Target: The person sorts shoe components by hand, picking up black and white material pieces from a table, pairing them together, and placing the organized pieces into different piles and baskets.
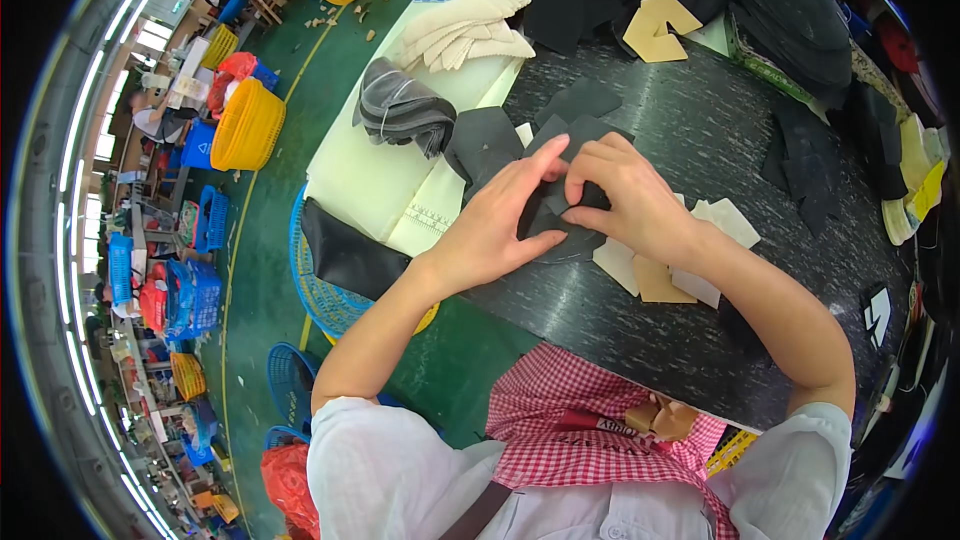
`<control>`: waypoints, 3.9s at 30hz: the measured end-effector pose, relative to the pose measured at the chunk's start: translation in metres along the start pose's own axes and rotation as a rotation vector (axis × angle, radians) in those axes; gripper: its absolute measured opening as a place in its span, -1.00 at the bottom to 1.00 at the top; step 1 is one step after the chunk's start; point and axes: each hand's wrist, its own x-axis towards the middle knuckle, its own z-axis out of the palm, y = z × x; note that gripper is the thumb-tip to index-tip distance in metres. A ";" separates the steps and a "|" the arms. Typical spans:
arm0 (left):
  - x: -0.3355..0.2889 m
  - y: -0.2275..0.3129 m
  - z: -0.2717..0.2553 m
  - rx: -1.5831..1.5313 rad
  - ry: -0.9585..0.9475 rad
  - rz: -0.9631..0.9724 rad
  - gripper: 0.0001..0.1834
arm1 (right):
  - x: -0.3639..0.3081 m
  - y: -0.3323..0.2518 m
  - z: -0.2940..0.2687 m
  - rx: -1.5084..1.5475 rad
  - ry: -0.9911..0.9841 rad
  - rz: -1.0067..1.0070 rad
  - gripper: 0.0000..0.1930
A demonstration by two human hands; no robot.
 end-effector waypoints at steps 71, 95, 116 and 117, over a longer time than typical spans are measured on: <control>0.068 0.076 0.067 -0.715 -0.456 0.152 -0.71 | -0.136 -0.044 -0.088 0.523 0.131 0.645 -0.82; 0.023 0.109 0.116 -0.925 -0.239 0.210 -0.57 | -0.198 -0.078 -0.032 0.408 0.643 0.433 -0.91; 0.005 0.115 0.132 -0.837 0.124 0.202 -0.71 | -0.212 -0.090 -0.018 0.283 0.488 0.414 -0.82; -0.001 0.118 0.137 -0.868 0.083 0.174 -0.70 | -0.208 -0.090 -0.017 0.306 0.542 0.441 -0.83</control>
